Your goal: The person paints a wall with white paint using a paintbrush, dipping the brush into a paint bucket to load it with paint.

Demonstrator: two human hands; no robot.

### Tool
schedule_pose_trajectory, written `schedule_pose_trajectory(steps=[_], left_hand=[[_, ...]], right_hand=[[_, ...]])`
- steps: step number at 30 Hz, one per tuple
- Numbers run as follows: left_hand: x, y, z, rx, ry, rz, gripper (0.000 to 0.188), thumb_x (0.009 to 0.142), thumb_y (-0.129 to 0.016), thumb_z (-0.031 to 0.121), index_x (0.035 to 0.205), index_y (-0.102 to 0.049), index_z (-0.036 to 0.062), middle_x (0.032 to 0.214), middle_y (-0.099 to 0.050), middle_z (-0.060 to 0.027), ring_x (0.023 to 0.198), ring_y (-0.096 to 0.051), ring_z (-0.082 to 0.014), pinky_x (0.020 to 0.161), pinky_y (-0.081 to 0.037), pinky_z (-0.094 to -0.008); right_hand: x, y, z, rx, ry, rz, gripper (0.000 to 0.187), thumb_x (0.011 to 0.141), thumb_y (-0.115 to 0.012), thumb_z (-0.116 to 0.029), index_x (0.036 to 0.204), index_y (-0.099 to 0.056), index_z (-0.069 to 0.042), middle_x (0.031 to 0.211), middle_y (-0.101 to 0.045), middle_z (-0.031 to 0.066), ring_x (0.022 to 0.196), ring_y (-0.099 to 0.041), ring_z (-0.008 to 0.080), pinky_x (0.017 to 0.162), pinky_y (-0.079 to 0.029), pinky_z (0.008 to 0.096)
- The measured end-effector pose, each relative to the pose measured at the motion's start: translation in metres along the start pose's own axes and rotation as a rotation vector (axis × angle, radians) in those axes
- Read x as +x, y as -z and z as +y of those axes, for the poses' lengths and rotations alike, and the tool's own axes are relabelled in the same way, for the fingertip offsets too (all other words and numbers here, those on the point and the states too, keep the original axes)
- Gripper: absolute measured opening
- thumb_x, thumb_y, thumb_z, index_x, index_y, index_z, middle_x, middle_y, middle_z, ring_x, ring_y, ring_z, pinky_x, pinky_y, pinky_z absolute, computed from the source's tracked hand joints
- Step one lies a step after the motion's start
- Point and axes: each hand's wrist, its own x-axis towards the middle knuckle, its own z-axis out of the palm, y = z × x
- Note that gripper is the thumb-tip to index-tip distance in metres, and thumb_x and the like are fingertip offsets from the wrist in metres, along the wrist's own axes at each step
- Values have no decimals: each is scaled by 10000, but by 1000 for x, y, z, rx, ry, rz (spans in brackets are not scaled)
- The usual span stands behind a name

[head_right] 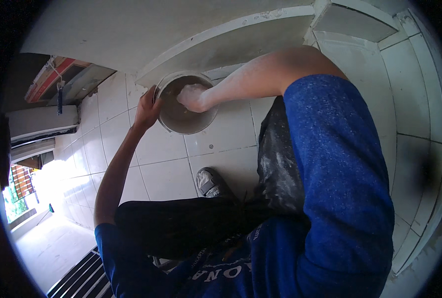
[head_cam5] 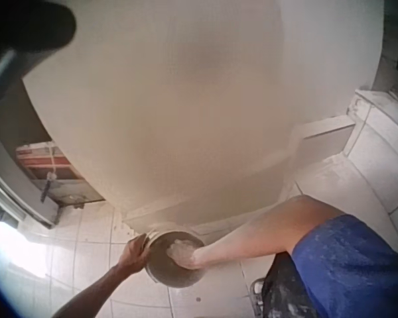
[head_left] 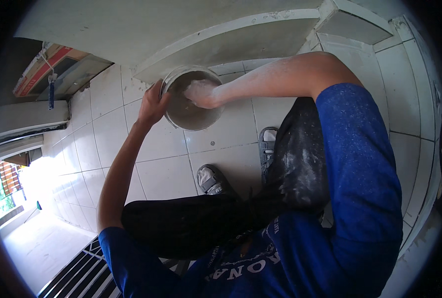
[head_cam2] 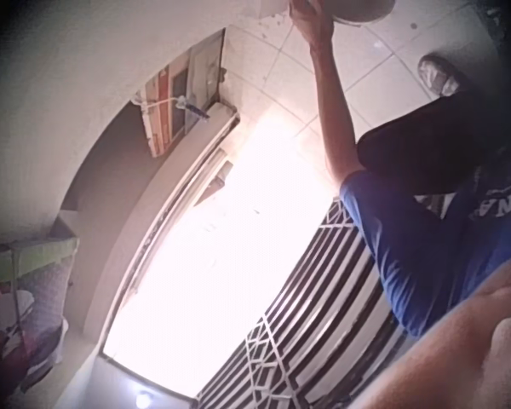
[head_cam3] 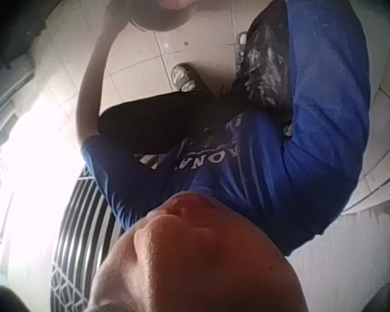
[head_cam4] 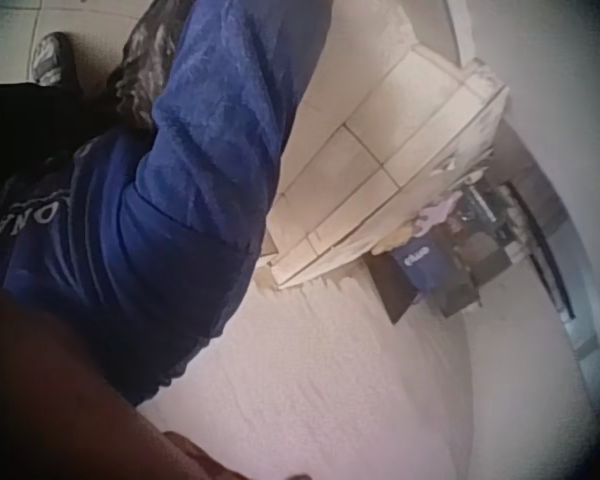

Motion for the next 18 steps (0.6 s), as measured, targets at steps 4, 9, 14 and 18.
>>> schedule_pose_trajectory(steps=[4, 9, 14, 18], left_hand=[[2, -1, 7, 35, -64, -6, 267, 778, -530, 174, 916, -495, -51, 847, -556, -271, 803, -531, -462, 735, -433, -471], [3, -1, 8, 40, -69, -27, 279, 775, -529, 172, 938, -497, -52, 860, -555, -278, 815, -531, -468, 740, -433, -473], [2, 2, 5, 17, -46, -33, 286, 779, -528, 175, 952, -498, -51, 853, -553, -277, 811, -532, -467, 737, -433, -473], [5, 2, 1, 26, -75, -20, 286, 782, -525, 177, 946, -492, -56, 828, -548, -270, 778, -532, -446, 720, -437, -457]], right_hand=[[-5, -12, 6, 83, 45, -66, 241, 832, -558, -163, 995, -664, -20, 1026, -647, 215, 997, -623, 360, 833, -507, 451], [-10, -20, 1, -23, 189, -154, 222, 834, -546, -160, 1005, -648, -61, 975, -647, 191, 964, -627, 347, 793, -517, 442], [-10, 5, -4, -108, 113, -18, 232, 839, -568, -189, 1000, -641, -38, 995, -647, 180, 1002, -616, 332, 805, -513, 434], [5, -2, 13, -145, 87, 68, 215, 825, -566, -129, 997, -646, -28, 1007, -652, 176, 1004, -618, 338, 812, -517, 435]])
